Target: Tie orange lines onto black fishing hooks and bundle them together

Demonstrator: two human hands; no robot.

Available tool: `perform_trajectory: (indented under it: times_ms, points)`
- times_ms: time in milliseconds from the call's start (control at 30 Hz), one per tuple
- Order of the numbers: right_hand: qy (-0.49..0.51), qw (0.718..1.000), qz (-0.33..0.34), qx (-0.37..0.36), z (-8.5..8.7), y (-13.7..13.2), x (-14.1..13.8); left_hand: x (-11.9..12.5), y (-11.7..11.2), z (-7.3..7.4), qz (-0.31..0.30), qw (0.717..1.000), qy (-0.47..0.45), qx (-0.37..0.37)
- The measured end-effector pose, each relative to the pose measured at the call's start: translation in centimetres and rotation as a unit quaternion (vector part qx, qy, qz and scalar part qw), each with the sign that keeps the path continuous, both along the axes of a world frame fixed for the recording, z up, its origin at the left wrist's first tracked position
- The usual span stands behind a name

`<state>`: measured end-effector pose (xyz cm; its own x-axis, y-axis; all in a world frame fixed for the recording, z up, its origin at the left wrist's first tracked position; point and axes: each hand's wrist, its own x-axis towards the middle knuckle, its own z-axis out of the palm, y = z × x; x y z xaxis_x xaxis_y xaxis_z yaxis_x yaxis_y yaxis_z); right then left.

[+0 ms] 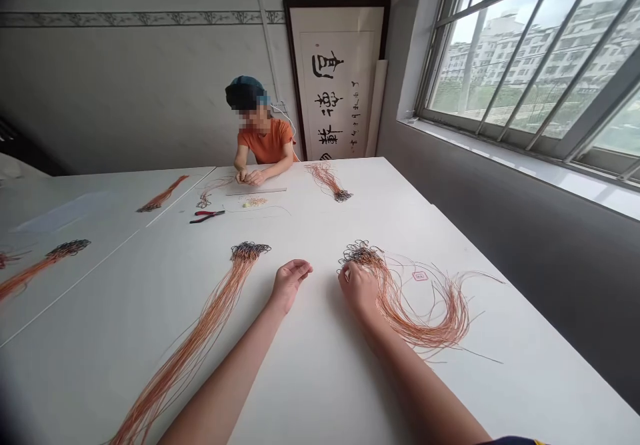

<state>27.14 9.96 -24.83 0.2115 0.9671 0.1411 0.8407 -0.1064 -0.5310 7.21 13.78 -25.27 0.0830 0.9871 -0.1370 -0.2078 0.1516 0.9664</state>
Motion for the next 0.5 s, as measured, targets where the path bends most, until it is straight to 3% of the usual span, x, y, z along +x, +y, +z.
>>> perform_trajectory:
  times_ms: [167, 300, 400, 500]
  points:
    - [0.028, 0.999, 0.01, 0.039, -0.9, 0.0, 0.2, 0.2, -0.4, 0.4, 0.035, 0.999, -0.038, -0.011]
    - [0.062, 0.996, 0.022, 0.066, -1.0, 0.2, 0.6, 1.0, -1.1, 2.0, 0.082, 0.993, -0.082, 0.005]
    - [0.107, 0.988, 0.037, 0.108, -0.2, 0.2, 0.7, 1.6, -1.8, 4.6, 0.106, 0.987, -0.119, 0.032]
    - [0.17, 0.972, 0.063, 0.153, 1.9, -0.2, 0.5, 1.9, -2.4, 8.6, 0.102, 0.981, -0.151, 0.06]
